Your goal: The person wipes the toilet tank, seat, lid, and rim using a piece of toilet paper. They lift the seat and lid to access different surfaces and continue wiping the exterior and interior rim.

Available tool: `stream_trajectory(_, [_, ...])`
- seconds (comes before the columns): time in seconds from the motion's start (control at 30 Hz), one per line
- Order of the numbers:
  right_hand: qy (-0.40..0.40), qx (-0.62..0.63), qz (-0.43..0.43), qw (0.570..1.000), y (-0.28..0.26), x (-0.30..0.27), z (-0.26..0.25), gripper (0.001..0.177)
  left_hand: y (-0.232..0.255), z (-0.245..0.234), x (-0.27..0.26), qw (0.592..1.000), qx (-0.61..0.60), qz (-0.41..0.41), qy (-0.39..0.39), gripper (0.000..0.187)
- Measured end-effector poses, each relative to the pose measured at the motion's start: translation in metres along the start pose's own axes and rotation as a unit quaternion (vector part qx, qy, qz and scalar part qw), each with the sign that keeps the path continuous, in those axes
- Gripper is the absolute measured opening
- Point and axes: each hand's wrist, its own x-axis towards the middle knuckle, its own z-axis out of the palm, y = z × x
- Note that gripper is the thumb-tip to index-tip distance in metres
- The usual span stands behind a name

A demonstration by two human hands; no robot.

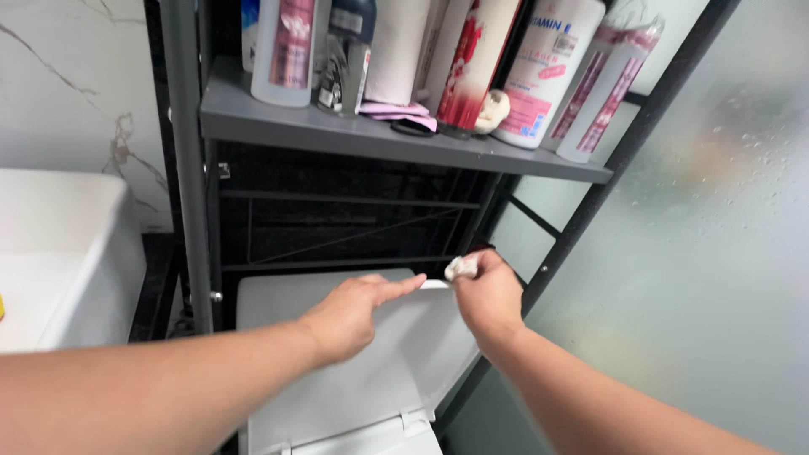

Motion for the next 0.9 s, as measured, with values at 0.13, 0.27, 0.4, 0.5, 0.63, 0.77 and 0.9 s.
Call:
stream_trajectory(0.13, [-0.028,-0.012,-0.042,0.999,-0.012,-0.003,0.017,0.008,-0.014,-0.007,-0.008,0.997,-0.005,-0.005,0.079,0.096])
stream_trajectory(0.27, [-0.045,-0.053,-0.180,0.981,-0.036,-0.024,0.043,0.014,-0.027,-0.022,-0.016,0.987,0.032,-0.081,0.132,0.057])
stream_trajectory(0.4, [-0.109,-0.073,-0.203,0.970,-0.066,-0.053,0.078,0.017,-0.037,-0.035,-0.025,0.982,-0.001,-0.157,0.104,0.040])
stream_trajectory(0.5, [-0.163,-0.091,-0.190,0.964,-0.086,-0.067,0.093,0.018,-0.043,-0.042,-0.025,0.979,-0.041,-0.111,0.166,0.042])
stream_trajectory(0.63, [-0.200,-0.098,-0.159,0.962,-0.096,-0.072,0.099,0.020,-0.054,-0.047,-0.027,0.974,-0.098,-0.113,0.167,0.051])
stream_trajectory(0.77, [-0.197,-0.141,-0.184,0.953,-0.096,-0.062,0.097,0.017,-0.054,-0.047,-0.030,0.969,-0.139,-0.086,0.184,0.048])
stream_trajectory(0.9, [-0.197,-0.180,-0.282,0.922,-0.087,-0.046,0.088,0.022,-0.049,-0.049,-0.034,0.967,-0.144,-0.131,0.167,0.039])
